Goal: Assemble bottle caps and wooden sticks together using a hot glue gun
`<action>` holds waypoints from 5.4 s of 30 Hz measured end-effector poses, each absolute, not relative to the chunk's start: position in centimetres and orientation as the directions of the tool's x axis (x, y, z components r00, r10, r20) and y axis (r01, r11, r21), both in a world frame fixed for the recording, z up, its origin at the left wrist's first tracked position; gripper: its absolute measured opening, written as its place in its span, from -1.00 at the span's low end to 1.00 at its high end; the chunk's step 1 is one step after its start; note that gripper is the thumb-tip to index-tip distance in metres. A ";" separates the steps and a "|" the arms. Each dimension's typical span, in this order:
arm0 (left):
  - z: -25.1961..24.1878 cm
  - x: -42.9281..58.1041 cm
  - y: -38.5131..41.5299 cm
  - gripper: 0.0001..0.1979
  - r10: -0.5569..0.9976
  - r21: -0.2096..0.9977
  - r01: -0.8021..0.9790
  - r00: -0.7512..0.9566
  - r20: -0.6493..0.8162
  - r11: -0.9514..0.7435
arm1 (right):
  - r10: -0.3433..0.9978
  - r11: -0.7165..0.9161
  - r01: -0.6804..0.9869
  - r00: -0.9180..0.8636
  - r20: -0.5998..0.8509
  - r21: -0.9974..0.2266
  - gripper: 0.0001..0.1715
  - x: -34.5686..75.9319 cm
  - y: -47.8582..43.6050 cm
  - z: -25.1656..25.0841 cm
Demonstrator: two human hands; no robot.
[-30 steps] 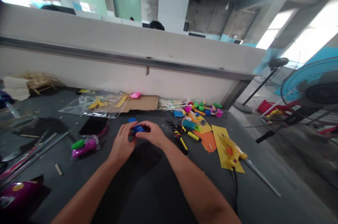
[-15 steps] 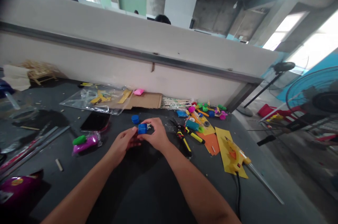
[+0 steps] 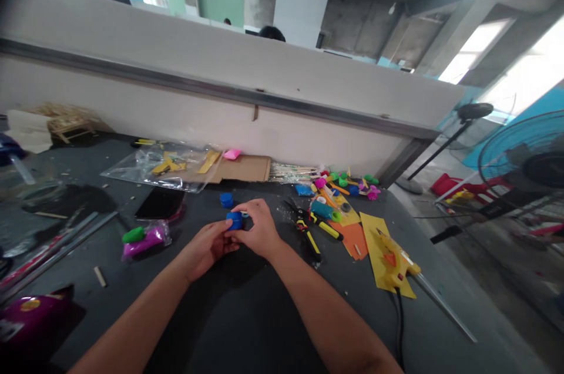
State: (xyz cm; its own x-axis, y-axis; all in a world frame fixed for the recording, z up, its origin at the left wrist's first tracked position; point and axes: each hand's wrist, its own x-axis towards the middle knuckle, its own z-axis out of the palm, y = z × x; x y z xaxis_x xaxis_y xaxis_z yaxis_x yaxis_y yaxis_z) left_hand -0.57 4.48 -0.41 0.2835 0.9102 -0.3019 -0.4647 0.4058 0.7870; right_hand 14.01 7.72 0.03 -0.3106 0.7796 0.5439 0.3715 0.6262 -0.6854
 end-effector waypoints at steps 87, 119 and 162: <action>-2.9 -5.4 7.0 -0.62 0.929 0.622 0.711 0.123 0.350 -0.328 | 0.807 0.545 0.790 -0.403 0.432 -0.280 -0.83 15.4 10.7 -1.1; -3.8 -5.2 7.8 -0.64 0.812 0.441 0.800 0.095 0.576 -0.407 | 0.719 0.687 0.693 -0.605 0.341 -0.219 -0.80 16.2 15.0 0.2; -4.0 -5.5 8.0 -0.46 0.840 0.449 0.800 0.122 0.528 -0.399 | 0.797 0.603 0.777 -0.573 0.194 -0.182 -0.73 15.5 15.1 0.3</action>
State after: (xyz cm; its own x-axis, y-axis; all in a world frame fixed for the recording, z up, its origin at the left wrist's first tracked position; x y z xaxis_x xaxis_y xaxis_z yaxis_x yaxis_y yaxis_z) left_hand -5.46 8.04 -4.04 0.1222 0.8404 0.5280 0.7995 -0.3986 0.4493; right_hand 15.54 15.10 0.34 -0.5725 0.7967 0.1936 0.7771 0.6026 -0.1816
